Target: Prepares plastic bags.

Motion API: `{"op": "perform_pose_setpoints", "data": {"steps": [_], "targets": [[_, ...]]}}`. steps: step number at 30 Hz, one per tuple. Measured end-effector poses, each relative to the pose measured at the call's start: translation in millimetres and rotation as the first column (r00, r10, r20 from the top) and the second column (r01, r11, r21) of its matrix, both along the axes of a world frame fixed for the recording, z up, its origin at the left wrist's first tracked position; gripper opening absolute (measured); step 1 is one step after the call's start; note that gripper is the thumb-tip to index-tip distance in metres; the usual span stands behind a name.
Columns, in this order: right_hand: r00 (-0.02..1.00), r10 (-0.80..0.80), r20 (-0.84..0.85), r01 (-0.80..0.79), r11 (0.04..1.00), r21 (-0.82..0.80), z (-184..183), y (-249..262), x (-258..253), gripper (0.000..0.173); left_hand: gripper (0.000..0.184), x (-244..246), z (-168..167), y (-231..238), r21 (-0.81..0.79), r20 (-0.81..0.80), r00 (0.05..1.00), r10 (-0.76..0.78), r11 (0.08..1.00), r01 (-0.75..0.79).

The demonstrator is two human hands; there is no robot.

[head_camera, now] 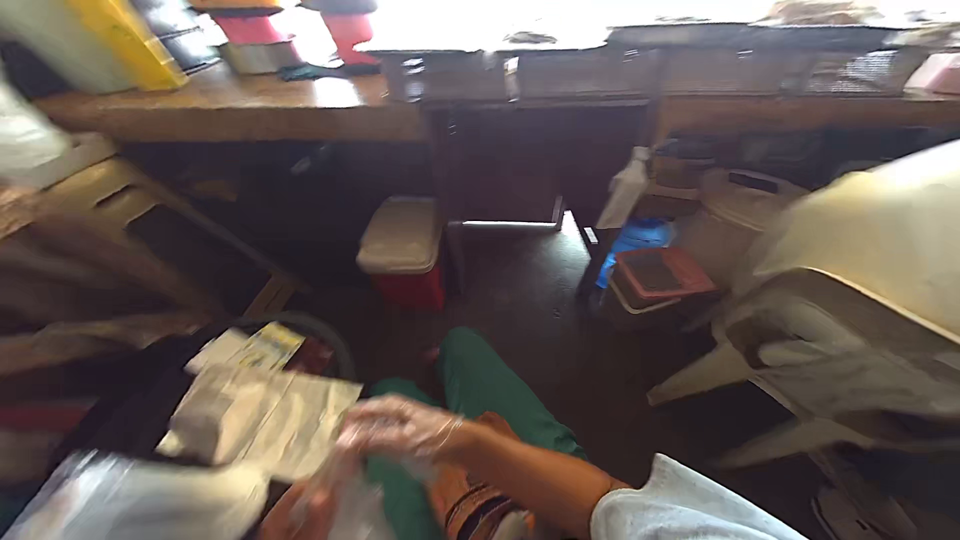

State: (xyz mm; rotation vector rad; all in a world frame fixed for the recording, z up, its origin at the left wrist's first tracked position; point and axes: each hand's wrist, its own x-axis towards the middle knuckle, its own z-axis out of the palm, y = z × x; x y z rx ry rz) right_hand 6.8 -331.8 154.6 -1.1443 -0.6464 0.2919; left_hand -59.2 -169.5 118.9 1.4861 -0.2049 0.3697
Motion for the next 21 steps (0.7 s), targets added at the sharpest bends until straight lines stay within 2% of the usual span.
{"op": "perform_pose_setpoints", "data": {"steps": [2,4,5,6,8,9,10,12,14,16,18,19,21], "targets": [[0.989,0.029,-0.146,-0.022,0.998,0.051,4.4,-2.9,5.1,0.02,0.022,1.7,-0.4,2.7,0.096,-0.068,0.998,-0.012,0.995,0.018],[0.963,0.045,-0.264,-0.046,0.999,0.002,1.0,-3.7,11.5,0.022,0.03,6.0,5.8,3.8,0.043,-0.171,0.985,0.024,0.999,-0.017],[0.971,0.069,-0.227,-0.088,0.993,-0.075,-3.1,-2.3,18.2,0.02,0.033,7.1,9.6,8.3,-0.026,-0.211,0.976,0.054,0.998,-0.061],[0.986,0.114,-0.118,-0.133,0.978,-0.161,-9.8,1.2,28.4,0.016,0.035,8.5,13.0,14.6,-0.125,-0.229,0.97,0.081,0.986,-0.112],[0.958,0.266,0.105,-0.225,0.928,-0.297,-27.4,13.4,51.1,0.015,0.033,10.0,12.7,34.6,-0.255,-0.129,0.988,0.081,0.961,-0.112],[0.939,0.327,0.111,-0.277,0.905,-0.324,-35.1,21.9,56.6,0.016,0.03,11.3,15.9,43.7,-0.301,-0.057,0.997,0.046,0.952,-0.061],[0.927,0.371,0.051,-0.339,0.89,-0.304,-42.3,30.5,58.9,0.017,0.025,13.4,17.8,53.3,-0.339,0.0,1.0,0.015,0.941,-0.014],[0.913,0.384,-0.138,-0.404,0.896,-0.182,-53.2,44.7,62.6,0.016,0.02,16.3,13.4,75.3,-0.401,0.022,0.999,0.035,0.916,-0.024],[0.886,0.342,-0.313,-0.365,0.931,-0.017,-51.7,61.0,71.7,0.014,0.032,10.7,1.6,102.4,-0.353,-0.084,0.994,0.076,0.93,-0.101],[0.872,0.341,-0.351,-0.336,0.939,0.077,-44.3,84.2,84.7,0.018,0.038,-3.6,-8.4,124.6,-0.185,-0.28,0.956,0.085,0.973,-0.141],[0.908,0.278,-0.313,-0.299,0.954,-0.021,-33.8,116.5,98.6,0.026,0.038,-9.0,-15.4,142.2,-0.115,-0.381,0.92,0.088,0.983,-0.142],[0.939,0.223,-0.261,-0.258,0.96,-0.108,-27.3,134.4,106.4,0.027,0.038,-7.6,-13.5,151.3,-0.134,-0.366,0.925,0.103,0.978,-0.162],[0.982,0.186,-0.034,-0.187,0.928,-0.322,-15.0,162.2,124.8,0.035,0.032,0.6,-1.9,171.5,-0.163,-0.257,0.947,0.195,0.957,-0.241]]}}
